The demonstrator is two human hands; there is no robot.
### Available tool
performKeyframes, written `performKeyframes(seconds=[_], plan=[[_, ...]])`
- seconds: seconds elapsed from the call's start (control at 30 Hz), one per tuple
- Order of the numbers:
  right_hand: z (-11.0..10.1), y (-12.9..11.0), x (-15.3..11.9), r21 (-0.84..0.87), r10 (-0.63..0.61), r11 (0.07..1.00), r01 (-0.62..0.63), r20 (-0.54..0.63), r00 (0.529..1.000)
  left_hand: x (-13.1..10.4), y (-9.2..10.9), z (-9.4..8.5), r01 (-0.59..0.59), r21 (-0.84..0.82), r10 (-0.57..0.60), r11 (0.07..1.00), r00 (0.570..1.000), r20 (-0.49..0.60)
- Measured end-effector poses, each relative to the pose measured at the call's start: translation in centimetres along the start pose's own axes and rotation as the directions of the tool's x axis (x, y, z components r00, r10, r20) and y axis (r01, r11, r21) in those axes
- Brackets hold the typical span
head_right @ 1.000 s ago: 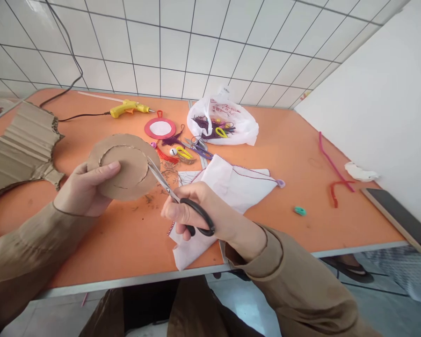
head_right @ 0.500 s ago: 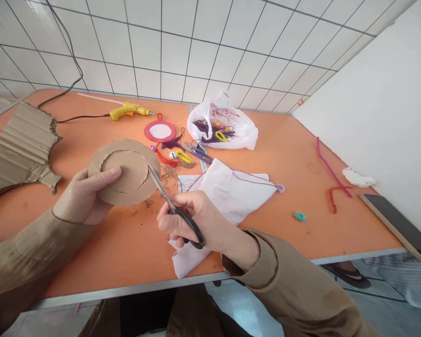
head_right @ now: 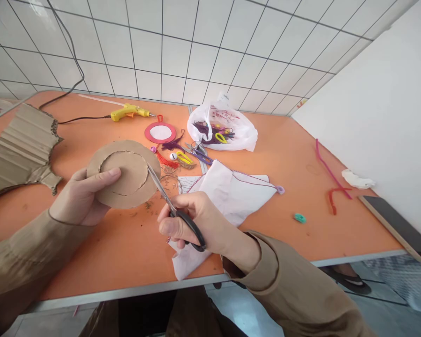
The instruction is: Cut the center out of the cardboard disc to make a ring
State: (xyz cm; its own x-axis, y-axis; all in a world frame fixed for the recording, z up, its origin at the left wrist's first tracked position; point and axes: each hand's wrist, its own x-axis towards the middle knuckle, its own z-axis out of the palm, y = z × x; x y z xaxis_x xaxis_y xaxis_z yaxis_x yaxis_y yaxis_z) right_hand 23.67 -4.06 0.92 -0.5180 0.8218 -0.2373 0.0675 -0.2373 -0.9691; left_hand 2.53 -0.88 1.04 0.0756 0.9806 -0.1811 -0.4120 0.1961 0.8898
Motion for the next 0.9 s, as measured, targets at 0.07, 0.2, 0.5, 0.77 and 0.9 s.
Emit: performKeyframes(seconds=[0.07, 0.2, 0.5, 0.77, 0.9], plan=[[0.0, 0.1, 0.1, -0.006, 0.005, 1.0, -0.005, -0.009, 1.0, -0.1, 0.0, 0.0, 0.011, 0.001, -0.011, 1.0, 1.0, 0.004], [0.0, 0.3, 0.2, -0.006, 0.002, 1.0, -0.002, -0.024, 1.0, -0.2, -0.2, 0.1, 0.018, 0.026, -0.018, 0.999, 1.0, 0.001], [-0.1, 0.2, 0.3, -0.041, -0.01, 0.999, 0.009, -0.02, 1.0, -0.3, -0.4, 0.4, 0.016, 0.015, -0.015, 1.0, 1.0, -0.012], [-0.4, 0.6, 0.4, -0.01, -0.014, 1.0, 0.014, -0.001, 1.0, -0.3, -0.8, 0.4, 0.023, -0.035, -0.023, 0.999, 1.0, -0.013], [-0.3, 0.6, 0.4, -0.015, -0.027, 1.0, 0.027, -0.007, 1.0, -0.2, -1.2, 0.3, 0.031, -0.032, -0.031, 0.999, 1.0, -0.006]])
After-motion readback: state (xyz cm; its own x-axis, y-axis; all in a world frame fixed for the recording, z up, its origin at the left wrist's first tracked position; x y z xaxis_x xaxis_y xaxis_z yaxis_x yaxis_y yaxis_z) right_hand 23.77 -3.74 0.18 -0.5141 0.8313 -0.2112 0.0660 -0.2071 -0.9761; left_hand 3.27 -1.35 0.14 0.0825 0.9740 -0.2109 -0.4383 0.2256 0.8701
